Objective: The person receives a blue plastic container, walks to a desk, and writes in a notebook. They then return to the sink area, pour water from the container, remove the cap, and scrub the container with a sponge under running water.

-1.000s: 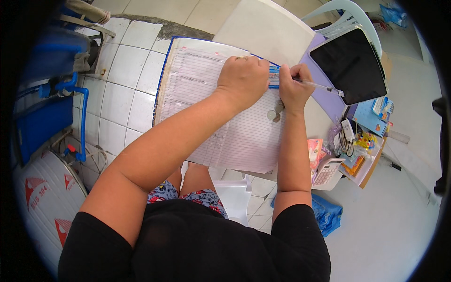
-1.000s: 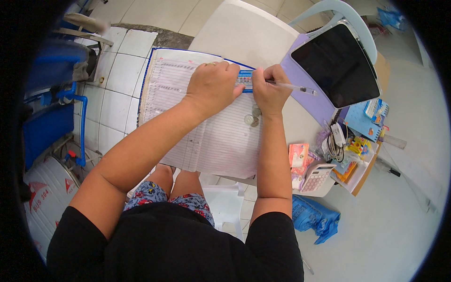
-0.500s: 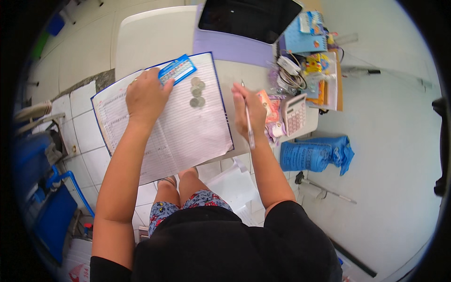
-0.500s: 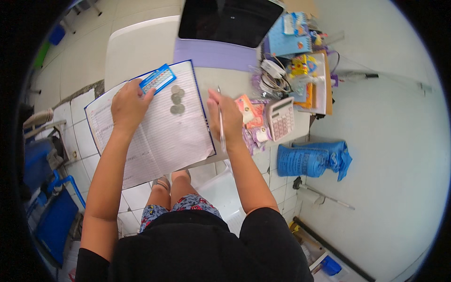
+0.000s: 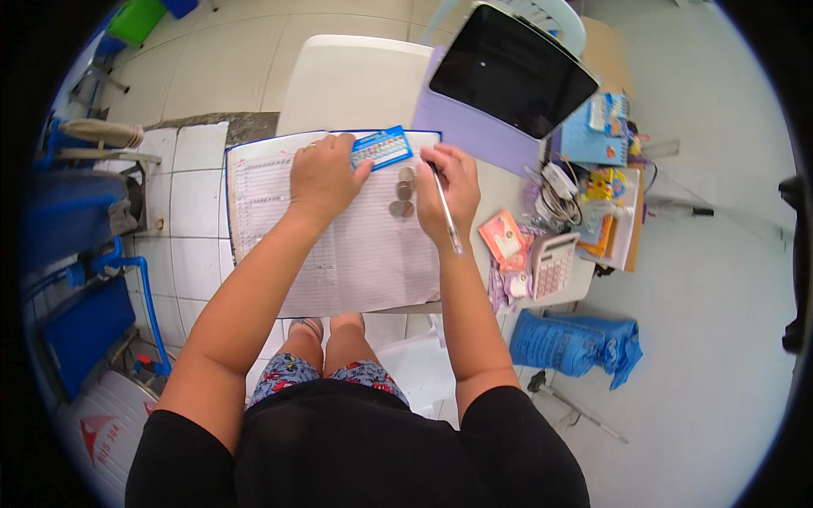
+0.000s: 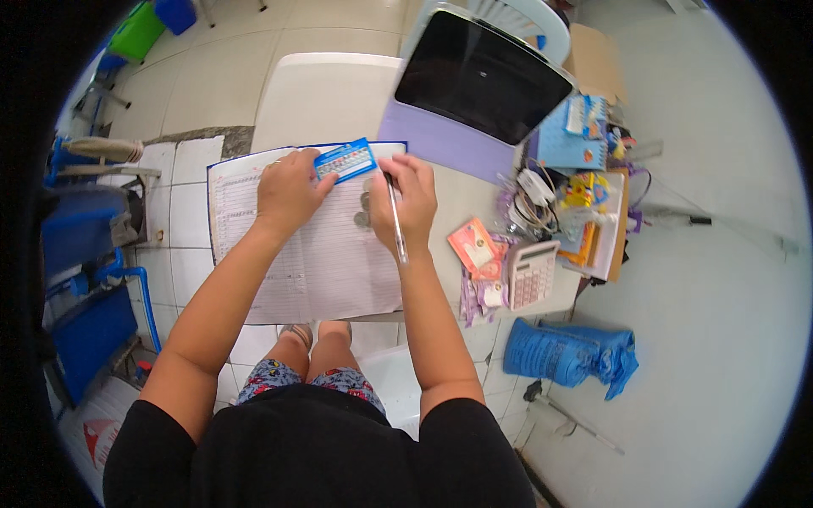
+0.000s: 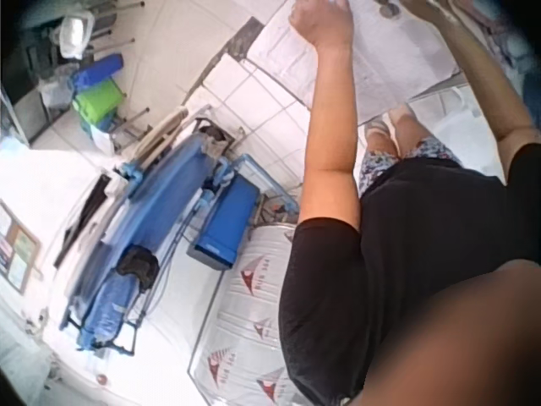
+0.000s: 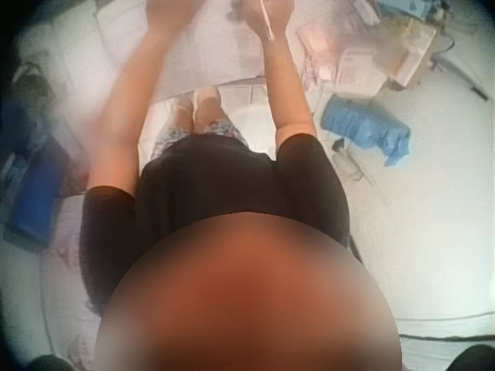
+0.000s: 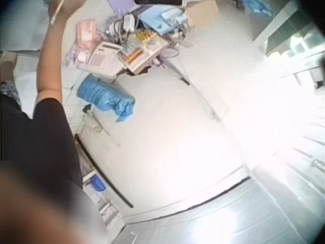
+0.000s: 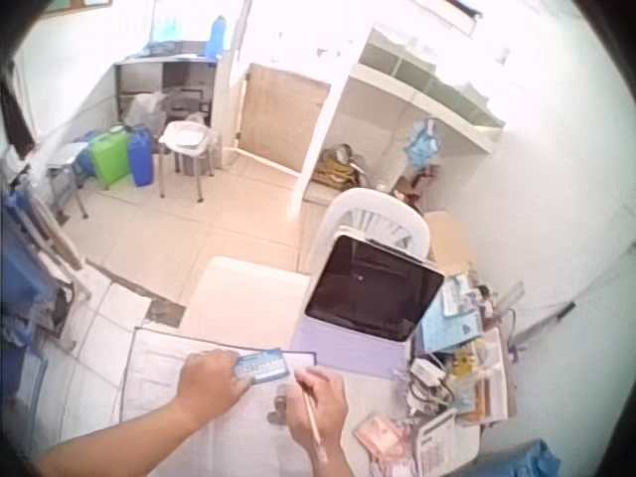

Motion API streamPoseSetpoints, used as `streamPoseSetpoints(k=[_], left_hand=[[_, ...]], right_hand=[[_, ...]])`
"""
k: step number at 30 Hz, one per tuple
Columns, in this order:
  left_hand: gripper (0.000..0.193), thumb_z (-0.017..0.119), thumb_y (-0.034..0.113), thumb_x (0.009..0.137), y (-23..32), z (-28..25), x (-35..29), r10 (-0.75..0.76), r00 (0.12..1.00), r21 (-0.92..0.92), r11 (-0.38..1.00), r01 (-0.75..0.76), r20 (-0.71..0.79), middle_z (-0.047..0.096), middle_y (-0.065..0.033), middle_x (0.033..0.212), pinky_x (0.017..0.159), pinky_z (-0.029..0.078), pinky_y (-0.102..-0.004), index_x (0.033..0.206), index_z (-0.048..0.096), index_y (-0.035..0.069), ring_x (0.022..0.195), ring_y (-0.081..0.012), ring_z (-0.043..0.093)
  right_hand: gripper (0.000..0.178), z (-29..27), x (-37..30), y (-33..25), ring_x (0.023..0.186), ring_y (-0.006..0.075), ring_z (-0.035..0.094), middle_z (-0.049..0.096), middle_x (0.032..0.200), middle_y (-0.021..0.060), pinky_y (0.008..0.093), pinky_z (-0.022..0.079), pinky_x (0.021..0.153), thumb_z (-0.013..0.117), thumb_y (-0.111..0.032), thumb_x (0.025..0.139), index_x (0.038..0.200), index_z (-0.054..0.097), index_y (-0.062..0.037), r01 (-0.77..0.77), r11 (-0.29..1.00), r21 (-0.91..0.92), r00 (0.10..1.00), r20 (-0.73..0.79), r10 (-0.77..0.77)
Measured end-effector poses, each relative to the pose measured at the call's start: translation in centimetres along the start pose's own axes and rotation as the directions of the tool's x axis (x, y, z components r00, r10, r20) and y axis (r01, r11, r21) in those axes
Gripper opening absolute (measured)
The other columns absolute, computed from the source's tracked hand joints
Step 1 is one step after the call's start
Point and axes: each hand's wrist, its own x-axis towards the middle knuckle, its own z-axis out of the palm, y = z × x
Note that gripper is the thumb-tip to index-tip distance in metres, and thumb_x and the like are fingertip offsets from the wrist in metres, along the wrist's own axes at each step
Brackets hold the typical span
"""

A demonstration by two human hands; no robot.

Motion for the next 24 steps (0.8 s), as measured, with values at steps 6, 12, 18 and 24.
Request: streamPoseSetpoints(k=[6,12,18,24], left_hand=[[0.037,0.075,0.031,0.079,-0.2,0.4,-0.5,0.026,0.998,-0.029,0.999,-0.028,-0.057,0.065,-0.0071,0.084,0.077,0.047,-0.0412,0.104,0.065,0.007,0.081,-0.0273,0.064],[0.035,0.075,0.032,0.078,-0.4,0.6,-0.8,0.025,0.998,-0.039,0.999,-0.027,-0.066,0.065,-0.0072,0.087,0.079,0.046,-0.0402,0.1,0.064,0.008,0.085,-0.025,0.063],[0.033,0.075,0.031,0.077,-0.3,0.5,-0.8,0.009,0.999,-0.059,0.998,-0.011,-0.046,0.064,-0.0065,0.087,0.079,0.045,-0.0399,0.098,0.063,0.008,0.086,-0.0244,0.063],[0.033,0.075,0.03,0.077,-0.4,0.4,-0.8,0.002,0.999,-0.057,0.998,-0.005,-0.037,0.064,-0.0068,0.087,0.08,0.045,-0.04,0.098,0.063,0.008,0.086,-0.025,0.063]], right_hand=[[0.016,5.5,4.6,2.2,0.059,0.0068,0.052,0.056,0.066,0.001,0.0231,0.043,0.053,0.072,-0.005,0.077,0.075,0.057,-0.0035,-0.143,0.98,0.136,0.972,0.206,0.113],[0.027,6.1,4.2,3.5,0.05,0.0075,0.034,0.04,0.052,-0.0002,0.0278,0.029,0.045,0.062,-0.001,0.073,0.058,0.041,-0.0056,0.042,0.999,0.007,0.993,0.108,-0.043],[0.029,6.3,4.0,3.6,0.05,0.0071,0.033,0.038,0.052,-0.0008,0.0279,0.027,0.044,0.062,0.0,0.074,0.058,0.038,-0.0058,0.037,0.999,-0.008,0.992,0.12,-0.036],[0.03,6.5,4.1,3.3,0.049,0.008,0.032,0.037,0.052,-0.0001,0.0282,0.027,0.044,0.062,0.0,0.074,0.058,0.037,-0.006,0.095,0.995,-0.029,0.987,0.135,-0.09]])
